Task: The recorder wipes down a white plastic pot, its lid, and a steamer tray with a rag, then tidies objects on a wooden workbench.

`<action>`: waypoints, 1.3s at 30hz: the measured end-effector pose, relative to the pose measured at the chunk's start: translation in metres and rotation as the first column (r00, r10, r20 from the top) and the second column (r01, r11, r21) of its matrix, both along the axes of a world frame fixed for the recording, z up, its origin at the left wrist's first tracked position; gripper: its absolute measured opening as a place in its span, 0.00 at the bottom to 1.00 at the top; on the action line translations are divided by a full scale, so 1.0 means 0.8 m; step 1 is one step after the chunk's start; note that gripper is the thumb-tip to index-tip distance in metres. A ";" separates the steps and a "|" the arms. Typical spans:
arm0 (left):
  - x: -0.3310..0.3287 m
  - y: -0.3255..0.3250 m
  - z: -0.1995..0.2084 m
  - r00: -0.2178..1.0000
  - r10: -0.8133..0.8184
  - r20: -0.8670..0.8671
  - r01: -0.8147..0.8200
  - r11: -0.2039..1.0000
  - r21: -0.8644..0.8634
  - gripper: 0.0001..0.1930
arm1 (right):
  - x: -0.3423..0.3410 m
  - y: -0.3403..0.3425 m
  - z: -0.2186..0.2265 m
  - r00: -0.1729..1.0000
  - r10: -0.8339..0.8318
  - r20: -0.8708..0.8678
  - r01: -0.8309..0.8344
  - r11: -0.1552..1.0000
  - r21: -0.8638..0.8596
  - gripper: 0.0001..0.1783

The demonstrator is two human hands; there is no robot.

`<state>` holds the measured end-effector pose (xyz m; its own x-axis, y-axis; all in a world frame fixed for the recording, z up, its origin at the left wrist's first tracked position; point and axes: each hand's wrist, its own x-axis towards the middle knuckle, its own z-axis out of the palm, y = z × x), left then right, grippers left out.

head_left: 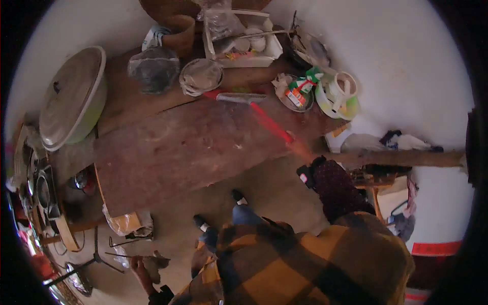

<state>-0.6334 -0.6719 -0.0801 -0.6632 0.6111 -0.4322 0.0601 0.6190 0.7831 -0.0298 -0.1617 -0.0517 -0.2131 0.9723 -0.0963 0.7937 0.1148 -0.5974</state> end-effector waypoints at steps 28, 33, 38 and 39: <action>0.199 -0.170 0.011 0.918 0.397 0.000 -0.395 0.913 0.098 0.06 | 0.084 -0.114 0.082 0.991 0.122 0.050 -0.072 0.822 -0.565 0.21; 0.198 -0.303 0.030 0.912 0.369 -0.179 -0.370 0.929 0.031 0.06 | -0.033 -0.307 0.041 0.735 0.630 -0.251 -0.668 0.609 -0.428 0.35; 0.182 -0.355 0.070 0.866 0.487 -0.114 -0.494 0.869 -0.041 0.06 | -0.218 -0.421 0.155 0.831 0.466 -0.305 -0.456 0.255 -0.853 0.26; 0.186 -0.384 0.062 0.839 0.521 -0.160 -0.531 0.847 -0.027 0.06 | -0.230 -0.411 0.164 0.851 0.426 -0.309 -0.470 0.353 -0.809 0.27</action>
<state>-0.4843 -0.9794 -0.0303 -0.9331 0.1258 -0.3369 -0.1832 0.6399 0.7463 -0.2139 -0.4907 0.0796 -0.6156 0.1722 -0.7690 0.7619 -0.1193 -0.6366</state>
